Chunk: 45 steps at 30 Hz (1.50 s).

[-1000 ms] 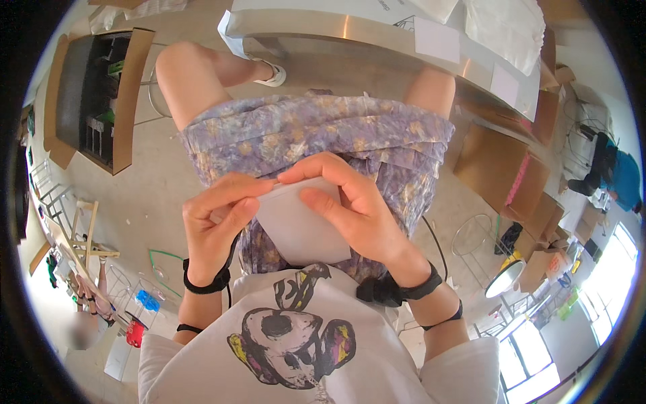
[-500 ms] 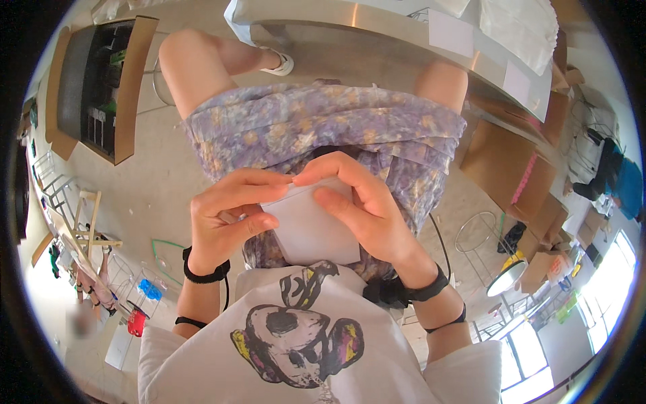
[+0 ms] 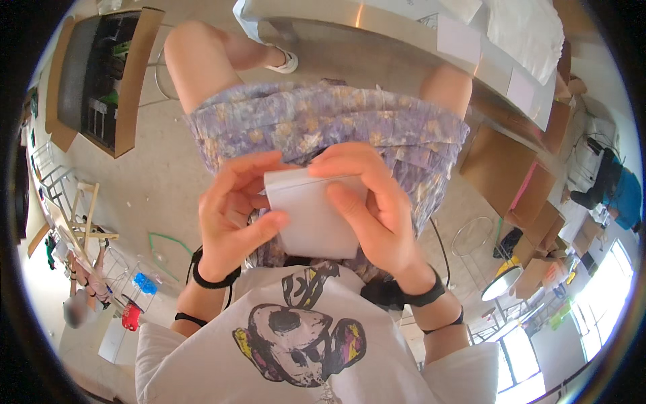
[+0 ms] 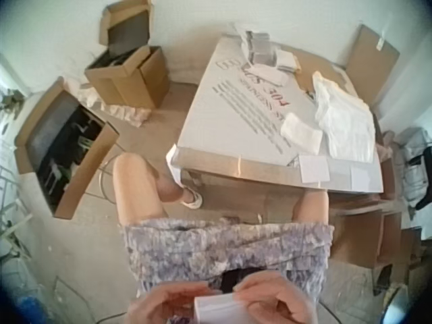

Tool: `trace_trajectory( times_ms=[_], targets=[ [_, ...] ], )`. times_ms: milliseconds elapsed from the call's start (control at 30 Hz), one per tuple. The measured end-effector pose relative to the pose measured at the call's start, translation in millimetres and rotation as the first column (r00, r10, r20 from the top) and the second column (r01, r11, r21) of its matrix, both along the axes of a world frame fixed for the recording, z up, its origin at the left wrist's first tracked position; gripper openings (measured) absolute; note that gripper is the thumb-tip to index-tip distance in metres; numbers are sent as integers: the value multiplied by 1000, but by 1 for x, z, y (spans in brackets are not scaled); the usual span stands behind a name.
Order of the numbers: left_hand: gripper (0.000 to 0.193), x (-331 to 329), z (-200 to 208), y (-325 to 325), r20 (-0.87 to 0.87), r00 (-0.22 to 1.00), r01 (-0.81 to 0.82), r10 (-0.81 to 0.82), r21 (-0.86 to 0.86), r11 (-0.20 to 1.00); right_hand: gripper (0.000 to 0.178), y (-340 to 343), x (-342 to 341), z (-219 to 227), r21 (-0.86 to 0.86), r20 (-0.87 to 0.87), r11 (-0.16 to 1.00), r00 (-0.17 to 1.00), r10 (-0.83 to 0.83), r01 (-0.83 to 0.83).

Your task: Folding small white plastic sheets and counting them before placing them inside a paper frame template.

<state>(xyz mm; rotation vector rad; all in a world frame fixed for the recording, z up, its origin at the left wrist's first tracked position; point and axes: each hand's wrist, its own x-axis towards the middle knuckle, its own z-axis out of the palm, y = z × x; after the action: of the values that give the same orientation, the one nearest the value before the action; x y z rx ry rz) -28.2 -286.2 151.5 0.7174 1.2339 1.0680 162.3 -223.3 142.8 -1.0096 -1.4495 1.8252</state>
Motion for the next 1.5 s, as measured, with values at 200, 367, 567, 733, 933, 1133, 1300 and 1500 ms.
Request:
trace_trajectory(
  times_ms=[200, 367, 567, 733, 933, 1133, 1300, 1500],
  targets=[
    [48, 5, 11, 24, -453, 890, 125, 49, 345, 930, 23, 4, -5, 19, 100, -103, 980, 981, -162, 172],
    [65, -8, 13, 29, -619, 771, 440, -150, 348, 828, 29, 22, 1, 51, -26, 220, 999, 975, 23, -18],
    [103, 18, 8, 11, -795, 594, 534, -127, 272, 800, 20, 13, 4, 45, -155, 270, 988, 961, 64, -22],
    [109, 37, -2, -5, -815, 567, 483, -119, 212, 850, 19, 4, 16, 38, -177, 296, 983, 950, 96, -44],
    [103, 40, -5, -7, -843, 531, 521, -90, 241, 819, 14, 7, 19, 42, -193, 306, 978, 943, 135, -78],
    [102, 42, -7, -9, -840, 536, 504, -81, 241, 829, 12, 0, 15, 40, -2, 385, 996, 919, 82, -88],
    [101, 42, -4, -10, -862, 496, 492, -109, 176, 853, 12, -14, 14, 27, 228, 424, 972, 905, -43, -61],
    [99, 46, -7, -12, -875, 472, 470, -105, 149, 870, 16, -21, 11, 17, 322, 415, 946, 903, -107, -36]
  ],
)
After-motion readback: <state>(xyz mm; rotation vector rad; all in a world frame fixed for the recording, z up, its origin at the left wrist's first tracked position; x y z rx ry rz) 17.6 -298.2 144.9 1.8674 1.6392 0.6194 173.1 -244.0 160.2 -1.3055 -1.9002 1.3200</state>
